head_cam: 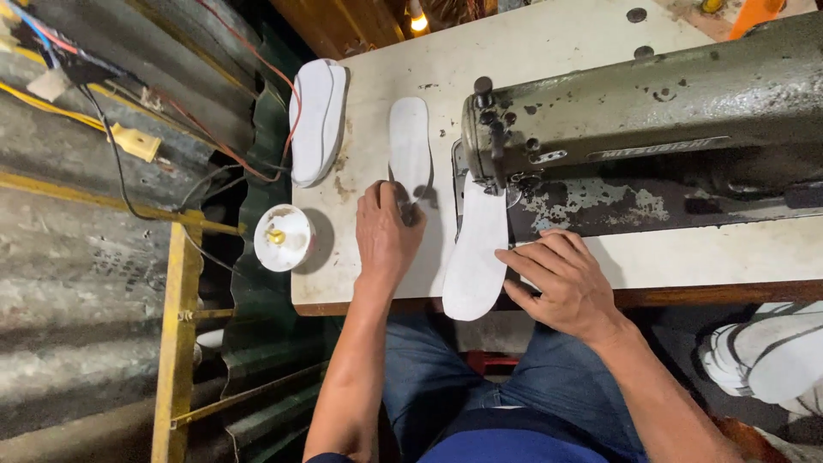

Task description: Stitching the edges of shoe insoles using an industrial sewing machine

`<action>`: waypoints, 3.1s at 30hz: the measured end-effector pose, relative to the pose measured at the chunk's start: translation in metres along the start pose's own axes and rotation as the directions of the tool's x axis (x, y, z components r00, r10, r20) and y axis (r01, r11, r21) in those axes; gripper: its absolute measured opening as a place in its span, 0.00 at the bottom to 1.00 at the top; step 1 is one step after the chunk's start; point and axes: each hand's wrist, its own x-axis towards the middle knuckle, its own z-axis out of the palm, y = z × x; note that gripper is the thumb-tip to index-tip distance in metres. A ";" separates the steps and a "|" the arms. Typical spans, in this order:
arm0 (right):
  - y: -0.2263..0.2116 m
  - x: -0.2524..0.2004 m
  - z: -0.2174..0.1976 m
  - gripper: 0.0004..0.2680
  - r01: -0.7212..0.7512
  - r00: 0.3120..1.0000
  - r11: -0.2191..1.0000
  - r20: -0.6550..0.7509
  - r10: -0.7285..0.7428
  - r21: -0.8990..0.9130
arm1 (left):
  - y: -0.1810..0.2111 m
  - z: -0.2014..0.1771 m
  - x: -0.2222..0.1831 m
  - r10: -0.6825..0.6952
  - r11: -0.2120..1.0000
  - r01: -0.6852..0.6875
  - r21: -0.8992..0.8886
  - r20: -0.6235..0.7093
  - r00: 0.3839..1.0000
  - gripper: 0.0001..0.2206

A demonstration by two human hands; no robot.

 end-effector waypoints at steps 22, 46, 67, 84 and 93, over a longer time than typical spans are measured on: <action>0.000 0.003 -0.007 0.07 0.007 0.999 1.000 -0.031 -0.008 -0.025 | -0.093 -0.012 0.113 0.160 0.916 -0.020 0.401 -0.319 0.934 0.09; -0.006 0.009 0.003 0.07 0.023 1.000 0.991 -0.005 -0.024 -0.131 | 0.028 -0.028 -0.097 0.343 0.833 -0.319 -0.451 -0.029 0.939 0.23; -0.012 0.011 -0.001 0.06 -0.034 0.999 0.978 -0.003 0.035 -0.207 | 0.037 -0.031 -0.094 0.399 0.859 -0.381 -0.342 -0.019 0.917 0.23; -0.007 0.008 -0.004 0.09 -0.098 0.991 0.984 0.078 0.110 -0.149 | 0.041 -0.028 -0.082 0.371 0.896 -0.334 -0.291 0.082 0.925 0.25; -0.009 0.011 -0.006 0.09 -0.114 0.985 0.979 0.108 0.133 -0.170 | 0.037 -0.020 -0.074 0.377 0.907 -0.351 -0.232 0.082 0.922 0.22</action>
